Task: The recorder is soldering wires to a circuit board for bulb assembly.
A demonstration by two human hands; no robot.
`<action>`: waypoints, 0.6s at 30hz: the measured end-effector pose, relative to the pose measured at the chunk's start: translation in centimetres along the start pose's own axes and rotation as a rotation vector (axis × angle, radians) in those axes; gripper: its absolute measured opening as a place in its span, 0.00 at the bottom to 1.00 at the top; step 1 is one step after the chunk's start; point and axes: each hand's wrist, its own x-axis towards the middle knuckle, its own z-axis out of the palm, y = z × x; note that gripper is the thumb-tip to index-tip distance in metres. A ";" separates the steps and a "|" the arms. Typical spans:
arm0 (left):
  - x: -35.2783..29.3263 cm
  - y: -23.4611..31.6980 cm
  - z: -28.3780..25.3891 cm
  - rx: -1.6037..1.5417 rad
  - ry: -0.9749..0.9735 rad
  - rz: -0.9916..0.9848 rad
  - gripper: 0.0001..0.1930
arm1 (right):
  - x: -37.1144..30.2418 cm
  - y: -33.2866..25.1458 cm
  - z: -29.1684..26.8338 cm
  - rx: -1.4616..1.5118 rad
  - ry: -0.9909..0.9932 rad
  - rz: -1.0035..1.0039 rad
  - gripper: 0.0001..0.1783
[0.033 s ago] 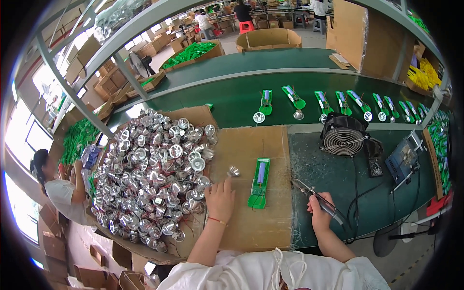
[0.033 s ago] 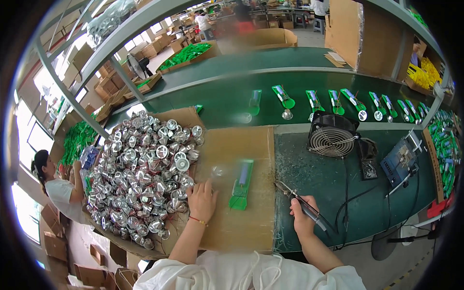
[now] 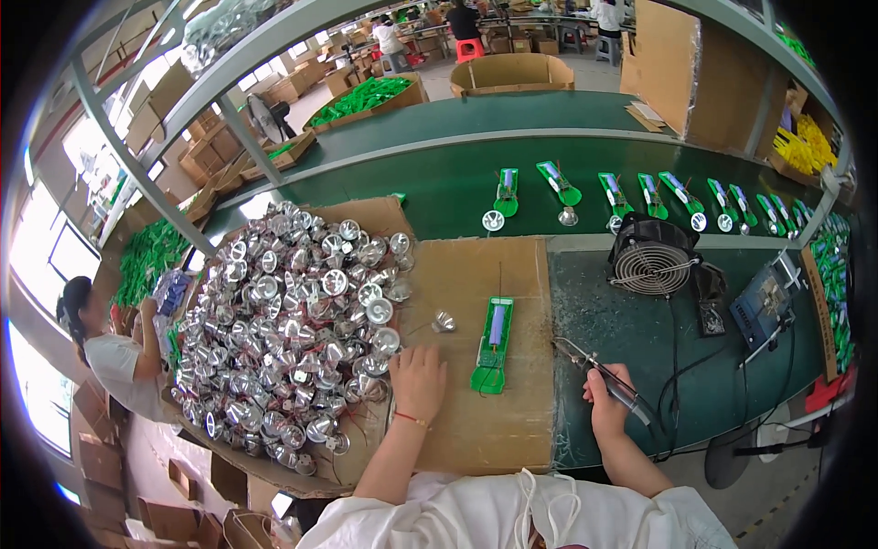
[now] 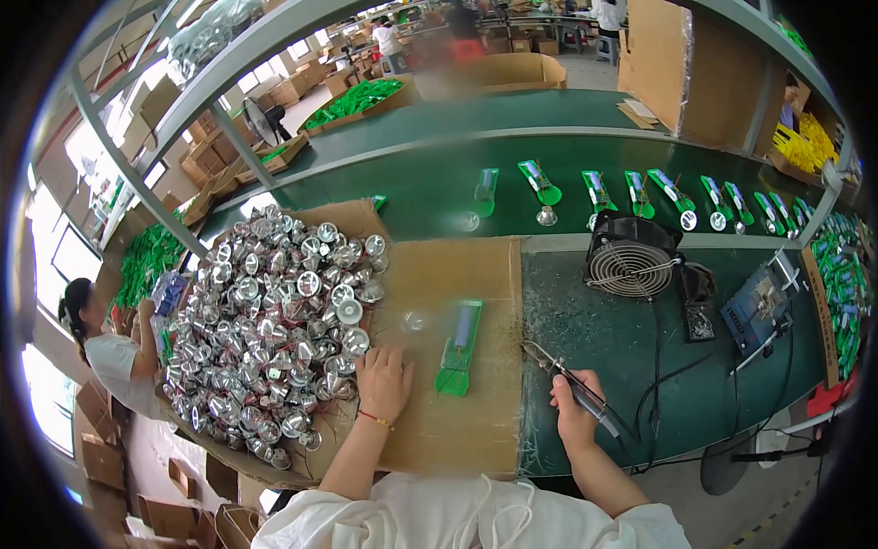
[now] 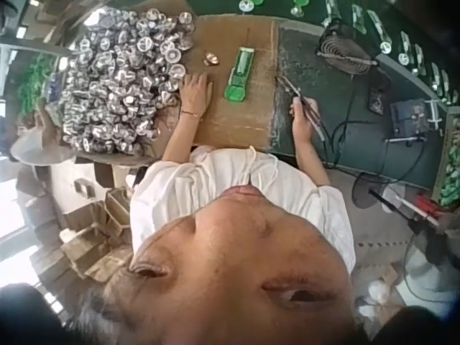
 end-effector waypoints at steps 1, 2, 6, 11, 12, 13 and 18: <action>-0.5 0.0 -0.4 -0.064 -0.040 0.011 0.14 | 0.0 0.2 0.0 -0.005 0.006 0.008 0.09; -1.1 0.5 -0.8 -0.123 -0.030 0.094 0.09 | 0.0 0.2 0.1 -0.014 -0.003 0.011 0.09; -2.6 1.4 -1.9 -0.178 0.210 0.277 0.10 | -0.1 -0.2 0.3 -0.012 0.015 0.005 0.11; -2.1 0.4 -3.0 0.017 0.090 -0.092 0.23 | -0.1 -0.2 0.3 -0.027 0.023 0.005 0.11; -2.4 0.1 -2.4 -0.086 -0.048 -0.135 0.23 | -0.1 -0.2 0.4 -0.023 0.012 -0.004 0.11; -2.5 0.1 -2.0 -0.190 -0.186 -0.177 0.23 | -0.1 -0.3 0.4 -0.029 0.013 -0.007 0.11; -1.7 1.3 -1.6 -0.154 0.097 0.142 0.25 | 0.0 0.2 0.3 -0.034 0.011 -0.004 0.09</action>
